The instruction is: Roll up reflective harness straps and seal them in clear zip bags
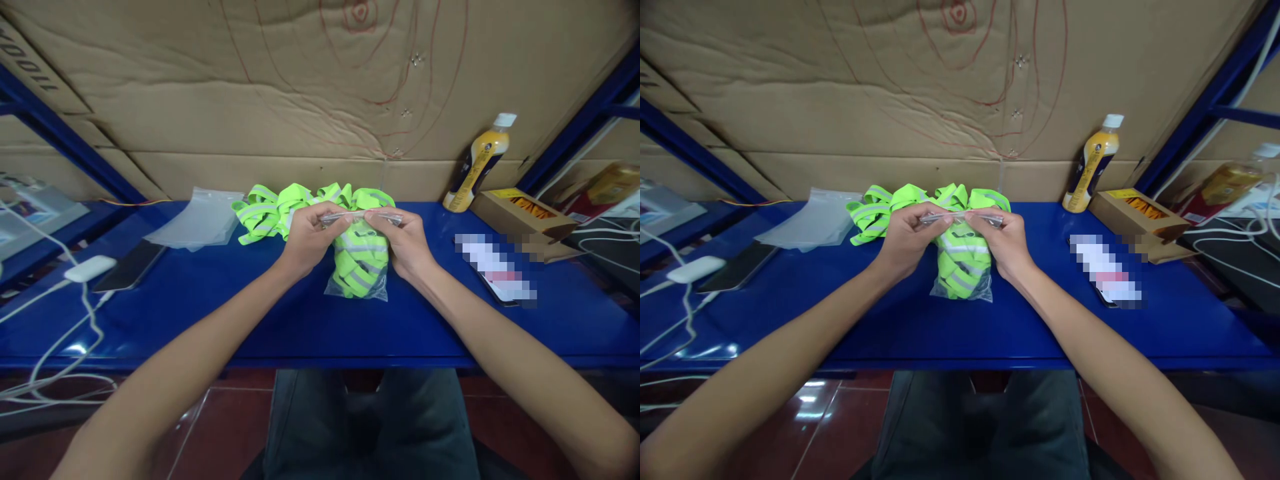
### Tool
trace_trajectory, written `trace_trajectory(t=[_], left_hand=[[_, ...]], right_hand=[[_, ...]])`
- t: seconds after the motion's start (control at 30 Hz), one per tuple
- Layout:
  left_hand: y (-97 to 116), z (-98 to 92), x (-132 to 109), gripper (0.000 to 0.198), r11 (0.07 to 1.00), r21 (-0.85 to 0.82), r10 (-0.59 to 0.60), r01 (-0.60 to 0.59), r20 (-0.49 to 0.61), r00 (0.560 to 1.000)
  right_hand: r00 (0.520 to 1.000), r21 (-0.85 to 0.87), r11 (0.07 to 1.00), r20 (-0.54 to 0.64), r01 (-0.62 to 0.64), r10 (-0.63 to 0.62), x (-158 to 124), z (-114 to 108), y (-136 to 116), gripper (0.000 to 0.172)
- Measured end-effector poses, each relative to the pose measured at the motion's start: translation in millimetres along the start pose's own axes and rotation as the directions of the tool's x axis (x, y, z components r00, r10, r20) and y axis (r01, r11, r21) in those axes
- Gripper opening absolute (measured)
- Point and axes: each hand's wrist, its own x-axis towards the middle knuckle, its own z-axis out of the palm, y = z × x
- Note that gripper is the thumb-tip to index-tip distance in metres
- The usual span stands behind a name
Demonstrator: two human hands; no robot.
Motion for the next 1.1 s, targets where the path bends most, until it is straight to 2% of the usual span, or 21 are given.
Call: trace_trajectory(t=[0.13, 0.27, 0.37, 0.43, 0.5, 0.57, 0.67, 0.77, 0.9, 1.0, 1.07, 1.1], left_hand=[[-1.2, -0.4, -1.2, 0.024, 0.999, 0.050, 0.023, -0.022, -0.017, 1.000], [-1.6, 1.6, -2.1, 0.025, 1.000, -0.012, -0.011, 0.010, -0.045, 0.999], [-0.7, 3.7, -3.0, 0.034, 0.983, -0.124, -0.131, 0.137, 0.054, 0.990], [-0.8, 4.9, -3.9, 0.045, 0.960, -0.164, -0.200, 0.227, 0.164, 0.966], [-2.3, 5.4, -4.4, 0.060, 0.950, -0.164, -0.229, 0.265, 0.210, 0.950], [-4.8, 4.0, -3.3, 0.064, 0.957, -0.160, -0.216, 0.244, 0.172, 0.961], [-7.7, -2.0, 1.7, 0.055, 0.966, -0.183, -0.173, 0.182, 0.063, 0.983], [-6.4, -8.3, 7.1, 0.054, 0.957, -0.246, -0.162, 0.155, -0.008, 0.987], [-2.3, -8.8, 9.5, 0.063, 0.969, -0.222, -0.115, 0.107, -0.021, 0.993], [-3.4, -10.6, 10.9, 0.068, 0.992, -0.119, -0.048, 0.045, -0.018, 0.999], [-5.2, -17.9, 13.4, 0.066, 0.996, 0.067, 0.069, -0.067, -0.036, 0.997], [-6.1, -23.4, 15.0, 0.062, 0.968, 0.206, 0.152, -0.140, -0.046, 0.987]], right_hand=[[0.999, -0.029, 0.999, 0.028, -0.030, 0.031, 0.0, -0.1, 1.3, 0.028], [1.000, -0.030, 0.999, 0.006, 0.010, -0.010, -0.5, 0.5, 1.4, 0.024], [0.999, 0.006, 1.000, -0.042, -0.014, 0.015, -0.2, 0.5, -0.1, 0.025], [0.997, 0.027, 0.999, -0.074, -0.023, 0.024, 0.5, -0.2, -1.5, 0.028], [0.997, 0.022, 1.000, -0.070, -0.014, 0.015, 1.3, -0.6, -2.6, 0.031], [0.999, -0.021, 0.999, -0.027, 0.033, -0.033, 1.5, -0.2, -2.4, 0.035], [0.989, -0.132, 0.982, 0.079, 0.134, -0.125, -0.4, 2.4, 1.3, 0.047], [0.978, -0.272, 0.946, 0.151, 0.178, -0.140, -5.5, 5.5, 5.5, 0.062], [0.964, -0.346, 0.915, 0.233, 0.207, -0.130, -7.4, 5.4, 5.1, 0.057], [0.974, -0.285, 0.937, 0.161, 0.201, -0.160, 7.0, -5.8, 2.3, 0.060], [0.975, -0.300, 0.930, 0.007, 0.214, -0.222, 23.9, -21.9, -0.3, 0.062], [0.954, -0.355, 0.903, -0.084, 0.241, -0.288, 32.9, -32.3, -2.1, 0.059]])
